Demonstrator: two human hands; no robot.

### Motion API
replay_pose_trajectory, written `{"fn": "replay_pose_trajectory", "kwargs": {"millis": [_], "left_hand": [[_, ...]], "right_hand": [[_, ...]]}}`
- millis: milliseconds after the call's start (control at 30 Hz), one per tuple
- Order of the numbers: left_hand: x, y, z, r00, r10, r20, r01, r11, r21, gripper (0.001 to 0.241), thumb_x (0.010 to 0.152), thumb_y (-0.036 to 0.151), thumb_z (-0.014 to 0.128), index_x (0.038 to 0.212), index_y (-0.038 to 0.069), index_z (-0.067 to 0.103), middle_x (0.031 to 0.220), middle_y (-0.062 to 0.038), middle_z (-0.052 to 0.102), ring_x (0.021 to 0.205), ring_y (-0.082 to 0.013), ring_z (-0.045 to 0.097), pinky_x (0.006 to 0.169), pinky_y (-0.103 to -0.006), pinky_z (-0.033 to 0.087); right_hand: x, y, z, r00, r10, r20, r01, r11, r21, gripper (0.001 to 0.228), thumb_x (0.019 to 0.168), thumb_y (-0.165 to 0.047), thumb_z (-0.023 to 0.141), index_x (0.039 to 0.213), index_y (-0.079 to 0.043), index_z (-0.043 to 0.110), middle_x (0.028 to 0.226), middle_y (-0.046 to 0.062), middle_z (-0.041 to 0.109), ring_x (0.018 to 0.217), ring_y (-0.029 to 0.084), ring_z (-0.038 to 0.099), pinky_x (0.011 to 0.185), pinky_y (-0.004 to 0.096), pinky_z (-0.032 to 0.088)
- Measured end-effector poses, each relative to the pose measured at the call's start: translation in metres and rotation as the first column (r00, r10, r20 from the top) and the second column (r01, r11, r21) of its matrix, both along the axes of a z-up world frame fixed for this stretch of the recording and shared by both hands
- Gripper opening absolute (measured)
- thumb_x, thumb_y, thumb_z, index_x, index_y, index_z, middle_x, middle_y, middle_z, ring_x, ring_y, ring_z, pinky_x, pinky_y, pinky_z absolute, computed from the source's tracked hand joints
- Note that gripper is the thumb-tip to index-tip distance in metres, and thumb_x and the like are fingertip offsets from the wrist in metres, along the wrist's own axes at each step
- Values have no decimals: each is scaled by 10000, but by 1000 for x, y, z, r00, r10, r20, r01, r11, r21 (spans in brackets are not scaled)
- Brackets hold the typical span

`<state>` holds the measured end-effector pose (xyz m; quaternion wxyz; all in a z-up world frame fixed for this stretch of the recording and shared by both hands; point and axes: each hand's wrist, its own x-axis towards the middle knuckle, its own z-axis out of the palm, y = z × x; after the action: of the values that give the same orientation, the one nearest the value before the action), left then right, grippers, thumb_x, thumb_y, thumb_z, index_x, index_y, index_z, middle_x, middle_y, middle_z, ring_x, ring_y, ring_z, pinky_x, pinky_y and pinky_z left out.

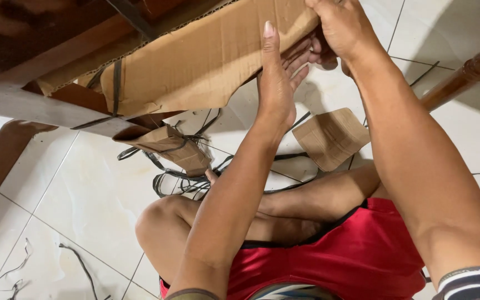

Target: Wrapping wooden furniture legs with cardboard and securing them with plastic straps for shipping or storage.

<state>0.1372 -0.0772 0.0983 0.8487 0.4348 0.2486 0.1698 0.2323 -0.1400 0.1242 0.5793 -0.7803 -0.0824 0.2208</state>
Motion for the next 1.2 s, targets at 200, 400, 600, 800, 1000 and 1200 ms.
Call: {"fn": "replay_pose_trajectory", "kwargs": {"millis": [200,400,600,800,1000,1200], "left_hand": [[-27,-5,18,984,160,-82,-173,966,-191,1047,608,703,494,1397,19,562,1222,-235,677,1050,-314,672,918,-417,540],[-19,20,-21,946,314,74,-295,935,-196,288,918,318,599,1071,75,588,1010,-179,708,896,-320,731,915,-443,598],[-21,22,-31,951,250,183,-220,961,-169,357,894,341,648,1072,34,609,1037,-211,726,951,-308,737,913,-402,601],[-26,20,-22,949,284,137,-250,942,-224,509,846,354,680,1200,9,560,1076,-211,708,959,-296,724,901,-377,596],[-58,27,-5,950,313,12,-309,943,-120,1088,694,624,619,1583,38,398,1002,-248,726,839,-306,730,831,-413,619],[-48,50,-55,905,303,298,-377,897,233,504,850,491,687,950,-3,699,794,-226,761,649,-273,775,582,-333,670]], "right_hand": [[23,13,-37,967,-108,-229,193,900,390,312,904,-298,690,714,-83,570,454,53,452,359,189,506,320,287,425],[7,19,-34,994,-96,-59,111,913,392,242,866,-266,436,665,-145,497,467,6,421,395,124,521,364,220,377],[-14,17,-28,990,-31,-138,69,958,277,356,973,-396,589,733,-134,581,489,7,511,390,118,533,374,220,427],[-14,24,-34,983,-98,-158,169,823,543,292,855,-264,686,1031,-115,508,516,8,468,355,92,427,309,255,431],[-21,18,-28,992,-50,-112,90,921,379,280,942,-433,621,915,-157,580,474,-17,465,382,118,532,381,238,441],[-16,27,-43,986,-133,-97,163,868,469,358,891,-351,656,638,-123,545,456,21,455,374,155,497,381,274,429]]}}
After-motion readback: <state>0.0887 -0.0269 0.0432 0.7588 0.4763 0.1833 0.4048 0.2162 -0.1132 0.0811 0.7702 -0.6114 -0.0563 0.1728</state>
